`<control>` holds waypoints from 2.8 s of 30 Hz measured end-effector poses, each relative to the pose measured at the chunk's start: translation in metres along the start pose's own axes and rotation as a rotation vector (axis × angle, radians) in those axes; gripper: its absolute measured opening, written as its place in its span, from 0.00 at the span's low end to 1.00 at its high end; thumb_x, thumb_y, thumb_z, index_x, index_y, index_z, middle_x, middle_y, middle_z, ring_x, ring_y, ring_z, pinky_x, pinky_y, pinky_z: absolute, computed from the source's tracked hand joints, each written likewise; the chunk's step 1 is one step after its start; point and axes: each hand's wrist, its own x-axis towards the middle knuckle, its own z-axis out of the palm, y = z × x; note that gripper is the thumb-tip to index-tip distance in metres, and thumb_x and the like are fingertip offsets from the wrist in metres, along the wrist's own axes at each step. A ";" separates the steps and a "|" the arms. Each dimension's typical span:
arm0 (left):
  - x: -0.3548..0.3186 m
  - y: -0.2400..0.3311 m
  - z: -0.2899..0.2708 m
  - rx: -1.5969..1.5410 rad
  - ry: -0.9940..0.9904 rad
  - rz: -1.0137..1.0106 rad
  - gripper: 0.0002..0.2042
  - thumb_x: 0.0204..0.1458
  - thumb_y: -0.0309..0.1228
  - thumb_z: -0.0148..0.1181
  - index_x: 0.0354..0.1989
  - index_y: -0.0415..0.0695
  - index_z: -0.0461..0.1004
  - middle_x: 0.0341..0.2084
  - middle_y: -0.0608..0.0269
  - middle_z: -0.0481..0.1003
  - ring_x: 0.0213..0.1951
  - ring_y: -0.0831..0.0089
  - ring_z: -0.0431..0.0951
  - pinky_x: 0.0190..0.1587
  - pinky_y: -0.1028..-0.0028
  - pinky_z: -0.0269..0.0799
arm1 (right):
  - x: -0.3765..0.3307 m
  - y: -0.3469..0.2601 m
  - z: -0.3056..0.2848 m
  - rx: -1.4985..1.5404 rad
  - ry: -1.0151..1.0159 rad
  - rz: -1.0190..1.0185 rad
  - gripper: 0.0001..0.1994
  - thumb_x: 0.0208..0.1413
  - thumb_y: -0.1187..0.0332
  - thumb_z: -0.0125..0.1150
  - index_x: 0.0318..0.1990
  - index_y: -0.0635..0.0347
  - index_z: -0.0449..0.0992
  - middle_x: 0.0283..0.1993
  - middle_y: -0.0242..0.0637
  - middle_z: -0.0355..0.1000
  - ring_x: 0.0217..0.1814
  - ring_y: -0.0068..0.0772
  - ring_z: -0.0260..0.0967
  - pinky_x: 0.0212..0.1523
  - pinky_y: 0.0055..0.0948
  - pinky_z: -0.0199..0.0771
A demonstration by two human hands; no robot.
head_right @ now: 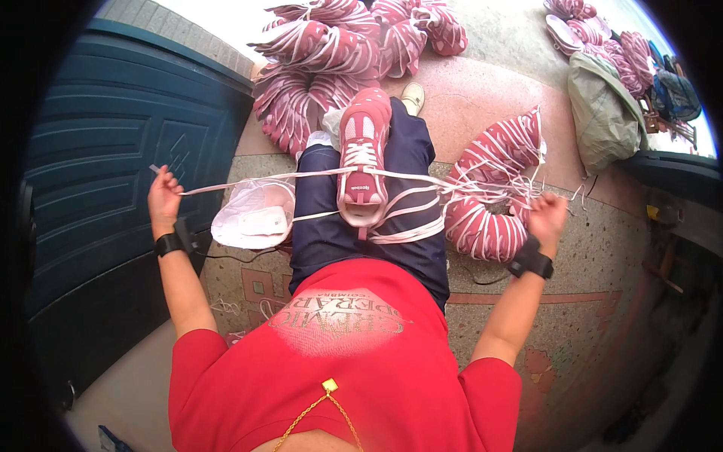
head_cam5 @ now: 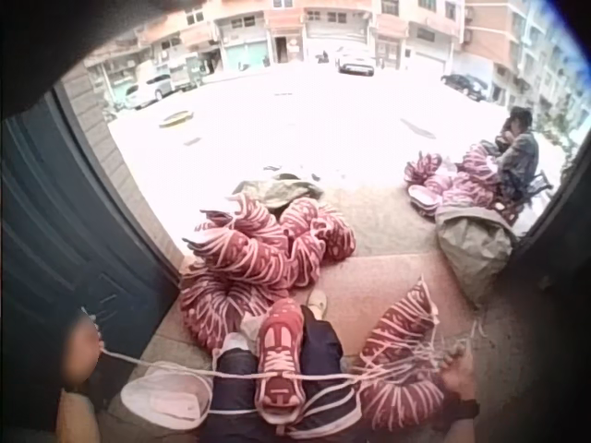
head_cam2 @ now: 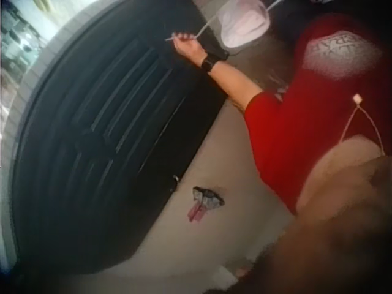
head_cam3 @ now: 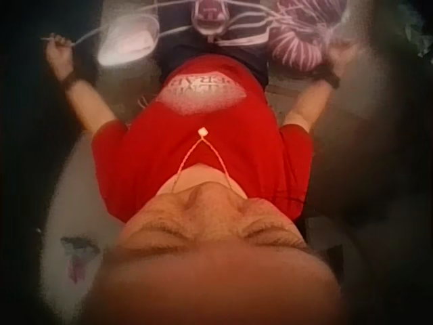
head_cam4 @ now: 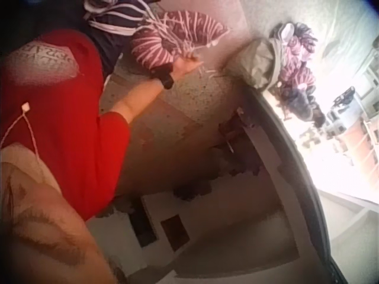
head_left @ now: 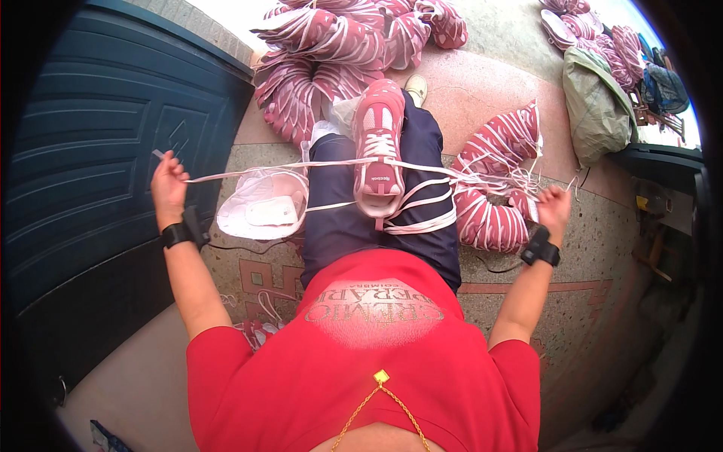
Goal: The person sits on the floor and repeatedly threads a long pink shoelace through the eyelets of a pink sneaker held in their lap. They pull the lace through multiple times, adjusting the loops and tension, but do not complete a final knot or finish the shoe.
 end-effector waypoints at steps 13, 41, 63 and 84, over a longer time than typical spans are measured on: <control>-0.092 -0.150 0.212 0.759 -0.709 -0.243 0.11 0.59 0.35 0.51 0.39 0.40 0.73 0.20 0.72 0.68 0.19 0.86 0.66 0.21 0.85 0.63 | -0.075 0.213 0.208 -1.657 -1.251 -0.866 0.13 0.49 0.73 0.55 0.44 0.59 0.68 0.34 0.43 0.72 0.30 0.45 0.73 0.29 0.36 0.73; -0.097 -0.191 0.278 1.328 -0.941 1.503 0.06 0.43 0.28 0.56 0.29 0.43 0.69 0.20 0.63 0.68 0.22 0.69 0.72 0.23 0.71 0.68 | -0.045 0.213 0.179 -0.976 -0.817 0.028 0.13 0.56 0.71 0.53 0.48 0.65 0.68 0.38 0.34 0.73 0.27 0.20 0.67 0.27 0.20 0.68; -0.107 -0.177 0.266 1.266 -0.846 0.861 0.09 0.47 0.28 0.57 0.38 0.41 0.72 0.29 0.54 0.74 0.28 0.61 0.77 0.30 0.69 0.72 | -0.021 0.211 0.196 -0.597 -1.171 0.787 0.15 0.56 0.67 0.59 0.49 0.61 0.68 0.34 0.30 0.71 0.28 0.15 0.65 0.23 0.14 0.63; -0.095 0.161 0.092 0.528 -0.197 0.502 0.14 0.60 0.30 0.51 0.51 0.38 0.66 0.20 0.74 0.61 0.17 0.89 0.54 0.18 0.88 0.50 | -0.085 0.207 0.190 -1.474 -0.692 -0.657 0.11 0.52 0.65 0.59 0.39 0.63 0.72 0.35 0.48 0.74 0.39 0.51 0.72 0.39 0.40 0.71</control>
